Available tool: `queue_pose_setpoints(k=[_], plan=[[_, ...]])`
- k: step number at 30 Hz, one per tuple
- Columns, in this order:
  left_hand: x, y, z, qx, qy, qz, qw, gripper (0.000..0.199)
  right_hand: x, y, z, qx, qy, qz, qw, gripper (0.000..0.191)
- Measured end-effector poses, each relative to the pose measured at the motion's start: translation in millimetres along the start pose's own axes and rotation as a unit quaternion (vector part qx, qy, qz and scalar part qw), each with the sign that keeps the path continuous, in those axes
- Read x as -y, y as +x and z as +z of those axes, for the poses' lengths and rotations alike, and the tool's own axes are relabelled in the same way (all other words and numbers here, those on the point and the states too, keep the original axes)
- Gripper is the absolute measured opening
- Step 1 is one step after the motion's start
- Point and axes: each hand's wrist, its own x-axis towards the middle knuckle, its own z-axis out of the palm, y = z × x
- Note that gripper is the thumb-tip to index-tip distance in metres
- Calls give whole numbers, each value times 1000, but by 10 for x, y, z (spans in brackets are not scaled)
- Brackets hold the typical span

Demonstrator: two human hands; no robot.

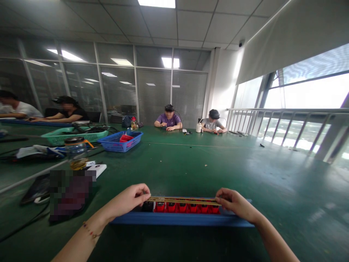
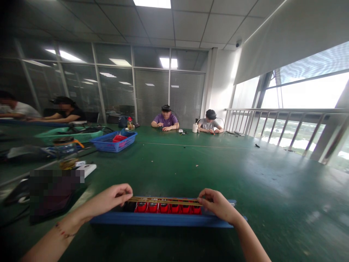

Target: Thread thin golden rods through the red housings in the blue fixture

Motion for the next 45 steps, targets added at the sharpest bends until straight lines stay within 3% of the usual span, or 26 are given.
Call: queue_pose_setpoints(k=[9, 14, 17, 19, 24, 32, 35, 45], plan=[[25, 6, 3, -4, 11, 3, 1000, 36, 229, -11, -86, -49, -207, -77, 974, 24], [32, 7, -16, -1, 2, 3, 1000, 37, 425, -5, -151, -109, -425, -152, 885, 23], [64, 1, -13, -3, -36, 0, 999, 38, 369, 8, -261, -177, -491, -144, 841, 21], [96, -2, -5, -1, -61, -13, 998, 41, 246, 36, -356, -210, -500, -139, 828, 24], [120, -1, -1, -8, -66, -29, 997, 44, -43, 209, -445, -142, -484, -143, 851, 25], [25, -3, -67, -30, 35, 14, 999, 36, -110, 665, -63, -32, -413, -73, 907, 23], [46, -12, -98, -60, 55, 5, 997, 37, -173, 773, 27, -15, -385, -37, 922, 20], [-136, -148, -283, -5, 135, 33, 990, 29, -272, 798, 57, -8, -353, -26, 935, 16]])
